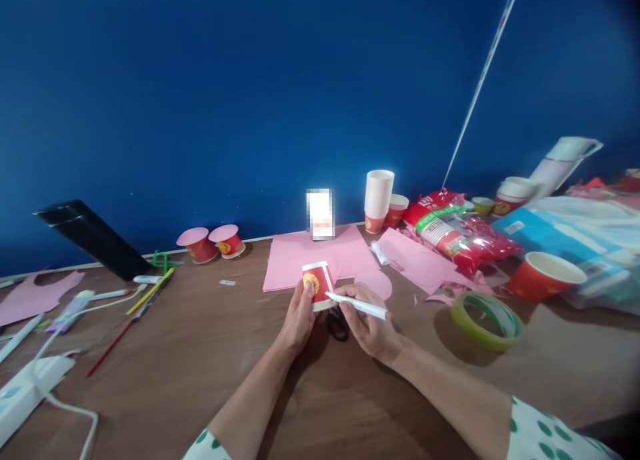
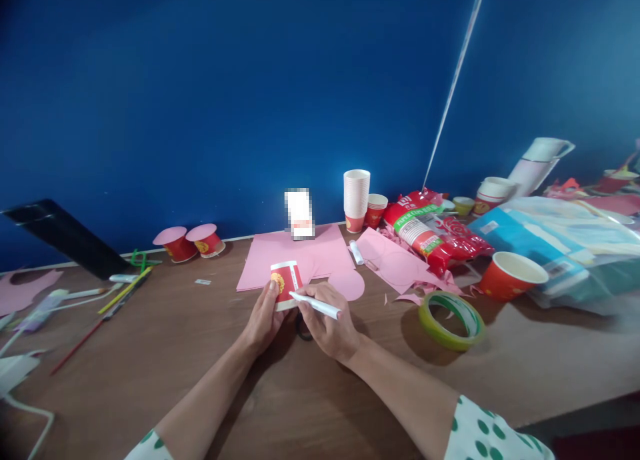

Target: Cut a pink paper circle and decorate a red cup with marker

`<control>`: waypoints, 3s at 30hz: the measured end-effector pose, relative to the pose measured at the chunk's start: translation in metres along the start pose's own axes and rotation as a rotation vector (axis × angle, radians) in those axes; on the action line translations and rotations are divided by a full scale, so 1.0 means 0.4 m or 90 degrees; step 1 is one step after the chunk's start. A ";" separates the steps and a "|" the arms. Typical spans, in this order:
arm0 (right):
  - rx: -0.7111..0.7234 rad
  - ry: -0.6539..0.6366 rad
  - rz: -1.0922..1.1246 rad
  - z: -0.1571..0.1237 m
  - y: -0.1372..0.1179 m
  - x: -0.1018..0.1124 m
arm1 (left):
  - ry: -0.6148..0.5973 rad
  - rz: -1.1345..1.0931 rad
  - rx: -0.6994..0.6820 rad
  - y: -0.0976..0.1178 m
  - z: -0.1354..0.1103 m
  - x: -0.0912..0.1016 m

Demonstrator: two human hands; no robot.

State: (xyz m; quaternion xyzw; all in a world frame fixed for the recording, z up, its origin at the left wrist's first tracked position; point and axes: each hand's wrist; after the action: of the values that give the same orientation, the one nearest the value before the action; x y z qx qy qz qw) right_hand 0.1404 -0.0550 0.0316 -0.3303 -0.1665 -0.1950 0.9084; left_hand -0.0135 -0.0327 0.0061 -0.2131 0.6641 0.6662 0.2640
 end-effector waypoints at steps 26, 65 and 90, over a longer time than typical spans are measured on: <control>0.003 0.000 -0.012 0.001 -0.001 0.002 | 0.009 -0.018 0.003 -0.018 0.008 0.022; -0.003 -0.015 -0.021 -0.002 0.005 -0.001 | -0.014 0.014 -0.008 -0.017 0.009 0.023; 0.007 -0.008 -0.019 0.000 0.006 -0.001 | -0.009 0.045 -0.005 -0.019 0.007 0.027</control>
State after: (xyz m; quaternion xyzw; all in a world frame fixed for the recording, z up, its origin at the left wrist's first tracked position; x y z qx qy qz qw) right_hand 0.1411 -0.0535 0.0300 -0.3237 -0.1779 -0.2055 0.9063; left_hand -0.0167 -0.0293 -0.0064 -0.1860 0.6666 0.6794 0.2437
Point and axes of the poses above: each hand's wrist, its own z-axis towards the middle knuckle, its own x-axis out of the back of the hand, y = z × x, and after that the axes turned 8 degrees about -z, right-handed
